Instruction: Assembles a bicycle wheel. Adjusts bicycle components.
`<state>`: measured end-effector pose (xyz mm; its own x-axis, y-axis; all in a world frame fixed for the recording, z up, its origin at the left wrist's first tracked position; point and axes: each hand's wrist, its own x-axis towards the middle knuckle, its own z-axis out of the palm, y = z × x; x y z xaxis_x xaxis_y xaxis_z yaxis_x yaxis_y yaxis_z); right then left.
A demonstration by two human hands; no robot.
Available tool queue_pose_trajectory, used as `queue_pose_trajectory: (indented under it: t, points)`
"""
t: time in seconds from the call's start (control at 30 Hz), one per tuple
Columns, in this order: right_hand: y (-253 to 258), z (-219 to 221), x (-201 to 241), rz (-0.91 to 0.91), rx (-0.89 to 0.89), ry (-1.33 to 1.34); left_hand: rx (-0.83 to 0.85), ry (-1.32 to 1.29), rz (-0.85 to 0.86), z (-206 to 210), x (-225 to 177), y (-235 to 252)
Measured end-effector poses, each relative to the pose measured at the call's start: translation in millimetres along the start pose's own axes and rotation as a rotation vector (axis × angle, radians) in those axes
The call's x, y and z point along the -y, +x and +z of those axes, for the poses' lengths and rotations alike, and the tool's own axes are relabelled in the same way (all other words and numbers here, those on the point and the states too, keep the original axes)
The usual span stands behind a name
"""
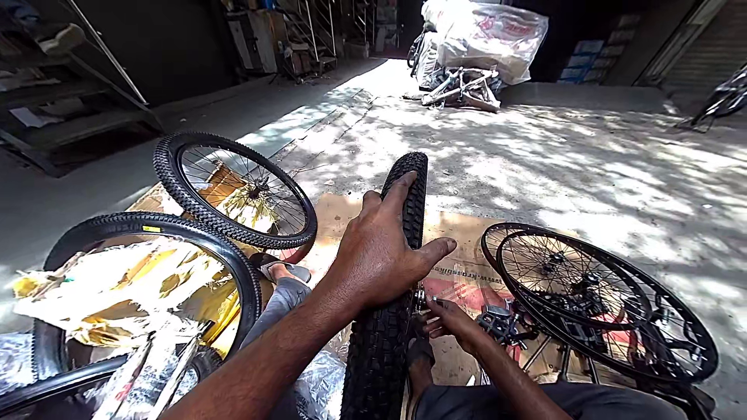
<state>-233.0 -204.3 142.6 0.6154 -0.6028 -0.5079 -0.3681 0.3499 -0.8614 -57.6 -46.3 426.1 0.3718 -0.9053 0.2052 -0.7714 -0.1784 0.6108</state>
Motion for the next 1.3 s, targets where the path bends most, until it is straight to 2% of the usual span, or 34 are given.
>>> queue_pose_trajectory:
  t: [0.07,0.13,0.2,0.23,0.33,0.4,0.43,0.53,0.57,0.6,0.67,0.73,0.77,0.87,0.9,1.0,1.07,1.13,1.2,1.3]
  points:
    - [5.2,1.2,-2.5,-0.09,0.021,0.127,0.001,0.002,0.001,0.2,-1.2,-1.0]
    - [-0.9,0.2,-0.7,0.024,0.076,0.086,0.003,0.013,-0.006,-0.5,-2.9,-2.4]
    - [-6.3,-4.0,2.6,0.192,0.221,-0.028,0.013,0.01,-0.017,-1.7,-2.7,-2.5]
    - [-7.0,-2.4,4.6,0.205,0.196,-0.075,0.012,0.012,-0.02,-1.9,-2.2,-1.9]
    - [0.9,3.8,0.1,-0.029,-0.045,0.004,0.004,0.012,-0.02,-0.9,-1.0,-0.6]
    - [6.9,4.2,-4.8,-0.145,-0.018,0.129,0.005,0.01,-0.019,-0.6,-1.9,-1.2]
    - [5.2,3.7,-4.2,-0.12,0.0,0.139,0.006,0.011,-0.019,-0.3,-2.3,-1.6]
    - [-3.0,-2.4,3.5,0.183,0.184,-0.027,-0.003,0.01,-0.01,0.2,-0.9,-2.3]
    - [-4.3,-0.6,5.0,0.219,0.178,-0.089,-0.005,0.011,-0.006,0.2,-0.3,-1.9]
    - [-5.4,3.1,5.7,0.188,0.098,-0.133,-0.004,0.012,-0.005,0.2,-0.1,-1.5]
    - [-1.5,8.9,3.4,0.037,-0.056,-0.046,-0.002,0.005,-0.009,0.0,-0.3,-0.2]
    - [3.1,9.2,-2.3,-0.023,-0.033,0.122,-0.001,0.004,-0.011,0.2,-0.4,0.3]
    - [2.2,8.1,-4.8,0.009,-0.003,0.156,-0.001,0.006,-0.01,0.6,-0.2,0.1]
    - [-0.7,0.4,-2.6,0.181,0.166,0.021,-0.006,0.019,-0.005,0.5,-0.3,-1.7]
    - [-1.3,1.9,1.5,0.179,0.138,-0.043,-0.003,0.015,-0.006,-0.3,-0.6,-1.9]
    - [2.5,9.5,0.0,-0.014,-0.076,-0.006,-0.007,0.003,-0.004,0.6,1.0,-0.7]
    - [10.5,8.9,-9.6,-0.238,-0.08,0.088,-0.01,-0.01,-0.004,1.3,1.6,-0.6]
    - [15.5,8.0,-10.1,-0.367,-0.044,0.086,-0.019,0.0,-0.001,1.7,1.3,-0.9]
    - [13.5,7.3,-1.6,-0.277,-0.063,0.023,-0.019,0.011,-0.001,1.5,1.3,-1.8]
    - [12.4,4.0,12.7,0.087,-0.094,-0.114,-0.017,0.014,0.009,2.7,0.4,-2.6]
